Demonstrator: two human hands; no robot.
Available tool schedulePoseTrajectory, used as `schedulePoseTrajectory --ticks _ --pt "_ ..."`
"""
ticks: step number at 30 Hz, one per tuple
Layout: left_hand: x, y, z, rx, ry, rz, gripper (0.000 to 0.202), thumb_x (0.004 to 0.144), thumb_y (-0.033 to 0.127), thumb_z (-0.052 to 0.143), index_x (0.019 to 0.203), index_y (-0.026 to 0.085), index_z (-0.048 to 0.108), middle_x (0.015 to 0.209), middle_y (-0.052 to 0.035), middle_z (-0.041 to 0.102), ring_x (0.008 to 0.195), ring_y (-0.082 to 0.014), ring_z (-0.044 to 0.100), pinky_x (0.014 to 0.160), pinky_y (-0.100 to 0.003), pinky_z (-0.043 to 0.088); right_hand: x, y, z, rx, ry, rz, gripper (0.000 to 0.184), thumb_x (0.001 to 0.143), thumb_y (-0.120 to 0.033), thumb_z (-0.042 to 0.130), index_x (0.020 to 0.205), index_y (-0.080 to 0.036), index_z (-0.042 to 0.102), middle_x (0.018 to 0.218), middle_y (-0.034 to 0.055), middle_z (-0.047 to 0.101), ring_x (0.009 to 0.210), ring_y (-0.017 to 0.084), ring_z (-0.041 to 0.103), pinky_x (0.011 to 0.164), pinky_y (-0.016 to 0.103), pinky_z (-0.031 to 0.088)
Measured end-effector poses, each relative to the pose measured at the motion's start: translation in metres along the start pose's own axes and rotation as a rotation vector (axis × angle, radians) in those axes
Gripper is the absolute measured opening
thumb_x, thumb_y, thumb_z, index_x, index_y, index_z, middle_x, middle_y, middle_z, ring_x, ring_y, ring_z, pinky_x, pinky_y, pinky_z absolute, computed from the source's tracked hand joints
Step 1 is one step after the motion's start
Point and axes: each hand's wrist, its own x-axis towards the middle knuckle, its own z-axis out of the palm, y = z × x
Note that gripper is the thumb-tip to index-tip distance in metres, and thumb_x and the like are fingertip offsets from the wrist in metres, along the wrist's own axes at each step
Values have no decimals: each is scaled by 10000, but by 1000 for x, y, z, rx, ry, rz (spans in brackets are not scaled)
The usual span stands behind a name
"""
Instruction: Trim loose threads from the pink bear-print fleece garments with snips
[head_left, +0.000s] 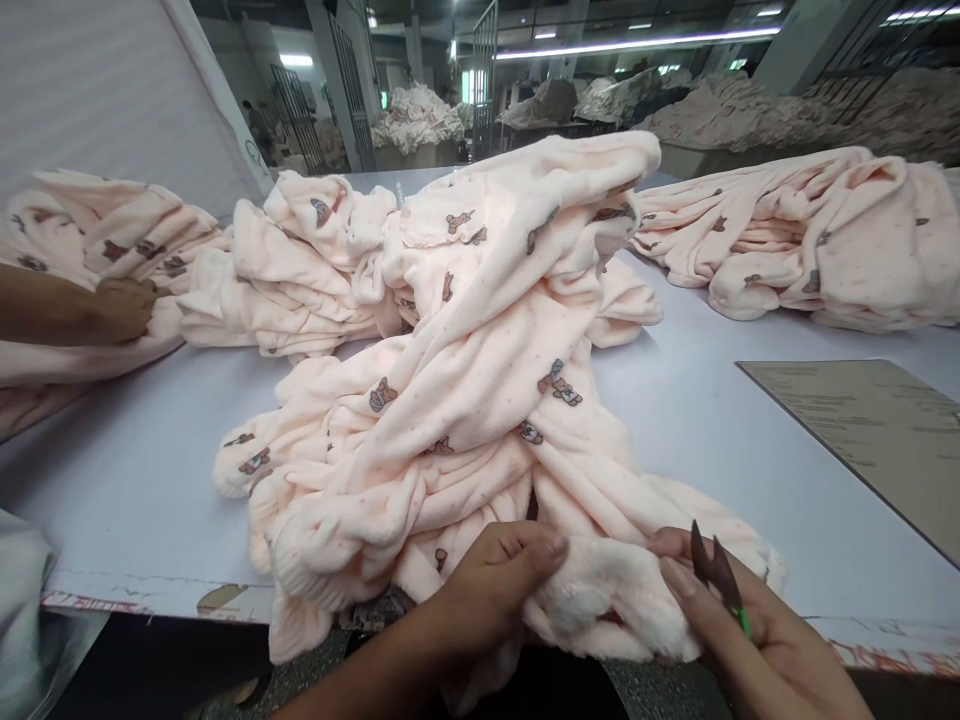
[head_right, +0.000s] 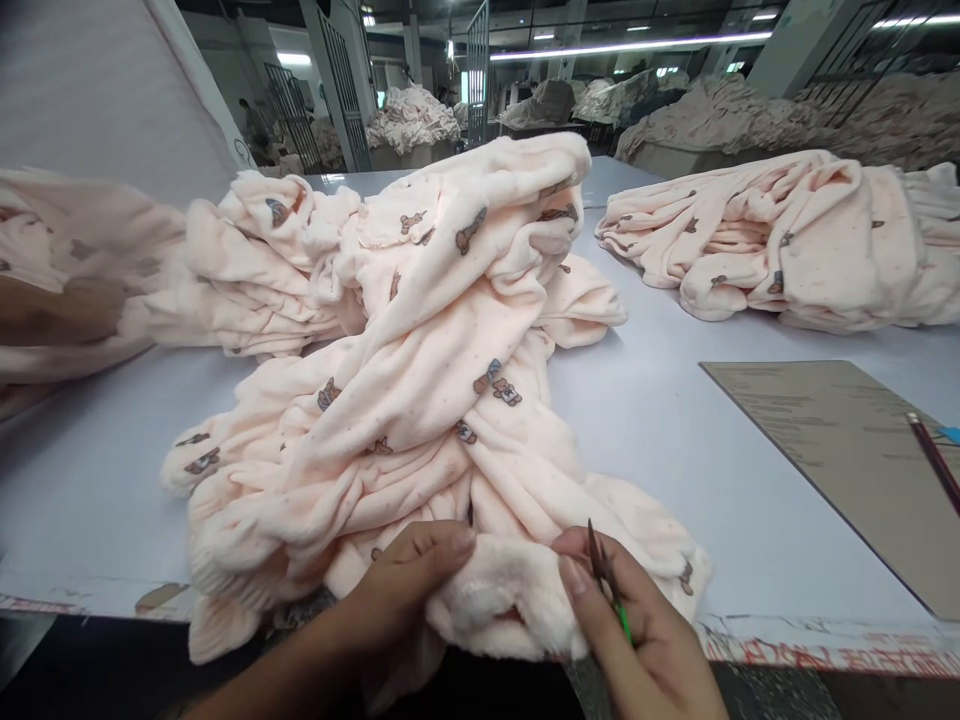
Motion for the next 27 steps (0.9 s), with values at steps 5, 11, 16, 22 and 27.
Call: schedulePoseTrajectory --ticks 5,11,16,22,27 --pt "6 0 -7 -88 48 -102 462 705 526 631 631 71 598 529 -22 499 488 -86 455 499 -197 356 6 -3 7 206 -62 143 321 812 -417 573 1092 -260 586 1065 6 674 983 177 622 797 191 506" --pt "2 8 -10 100 56 -180 456 626 488 721 767 64 628 622 -44 565 513 -83 481 485 -179 350 -6 -12 10 56 28 165 390 718 -402 657 1069 -233 636 1113 27 666 1032 225 609 825 223 498" --pt "-1 10 -8 125 20 -171 386 685 434 696 842 87 636 676 -28 588 559 -72 499 527 -163 369 -4 -7 9 164 6 156 359 788 -396 600 1118 -254 600 1025 31 694 965 206 642 793 241 515" --pt "2 9 -11 -100 -86 -225 443 630 492 713 709 59 657 611 -40 575 535 -92 515 546 -190 382 7 1 20 161 -45 30 258 857 -400 505 1068 -267 575 724 -17 646 783 152 657 674 195 532" --pt "11 22 -7 -4 -42 -166 471 689 543 636 682 72 647 540 -19 509 507 -92 466 531 -202 355 13 -1 10 -193 -8 -81 318 837 -359 539 1127 -230 553 1002 24 680 954 164 641 732 155 509"
